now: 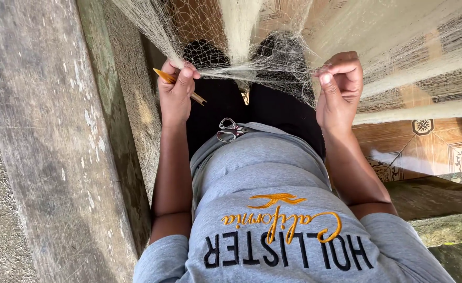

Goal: Repairing a fine-mesh fishing net using a shuttle and scissors

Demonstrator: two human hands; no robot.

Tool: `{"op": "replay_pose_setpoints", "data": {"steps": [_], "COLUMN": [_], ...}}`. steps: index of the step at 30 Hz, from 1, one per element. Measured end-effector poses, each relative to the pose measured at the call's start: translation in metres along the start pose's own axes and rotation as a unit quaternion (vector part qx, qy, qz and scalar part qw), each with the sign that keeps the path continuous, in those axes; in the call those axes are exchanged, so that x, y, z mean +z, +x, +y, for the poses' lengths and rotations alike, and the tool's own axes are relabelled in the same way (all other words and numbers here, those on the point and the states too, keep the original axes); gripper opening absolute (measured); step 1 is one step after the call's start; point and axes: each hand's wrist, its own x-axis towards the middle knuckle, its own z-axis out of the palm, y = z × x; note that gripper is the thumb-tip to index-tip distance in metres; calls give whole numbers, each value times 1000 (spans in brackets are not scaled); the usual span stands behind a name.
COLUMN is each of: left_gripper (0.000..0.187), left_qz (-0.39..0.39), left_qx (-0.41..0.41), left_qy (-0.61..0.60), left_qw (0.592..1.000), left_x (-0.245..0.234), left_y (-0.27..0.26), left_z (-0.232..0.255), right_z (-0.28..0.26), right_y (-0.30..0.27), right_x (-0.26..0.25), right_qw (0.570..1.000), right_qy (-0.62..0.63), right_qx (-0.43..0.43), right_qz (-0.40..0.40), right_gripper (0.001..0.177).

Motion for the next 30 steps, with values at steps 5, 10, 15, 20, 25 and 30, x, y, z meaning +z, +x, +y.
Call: {"op": "replay_pose_setpoints", "data": {"steps": [5, 10, 15, 20, 25, 30], "left_gripper": [16, 17, 16, 15, 15, 19], "left_qz": [15, 39, 48, 52, 47, 16], "left_qx": [15, 64, 55, 49, 40, 31], "left_qy": [17, 23, 5, -3, -5, 1], "left_qw": [1000, 997, 997, 997, 998, 999], "left_x": [2, 7, 5, 3, 7, 11], "left_y": [1, 5, 7, 8, 9, 6], "left_z": [3, -2, -3, -4, -6, -8], "right_z": [-15, 9, 20, 3, 5, 16], "right_y": [2, -10, -23, -8, 1, -2], "right_x": [2, -8, -13, -6, -14, -15], "right_qw": [1000, 1000, 996, 994, 991, 994], "right_qy": [-14, 16, -62, -67, -85, -83], "right_qx": [3, -12, -55, -86, -100, -70], "right_qz": [-9, -13, -36, -21, -13, 17], "right_gripper": [13, 15, 14, 12, 10, 11]}}
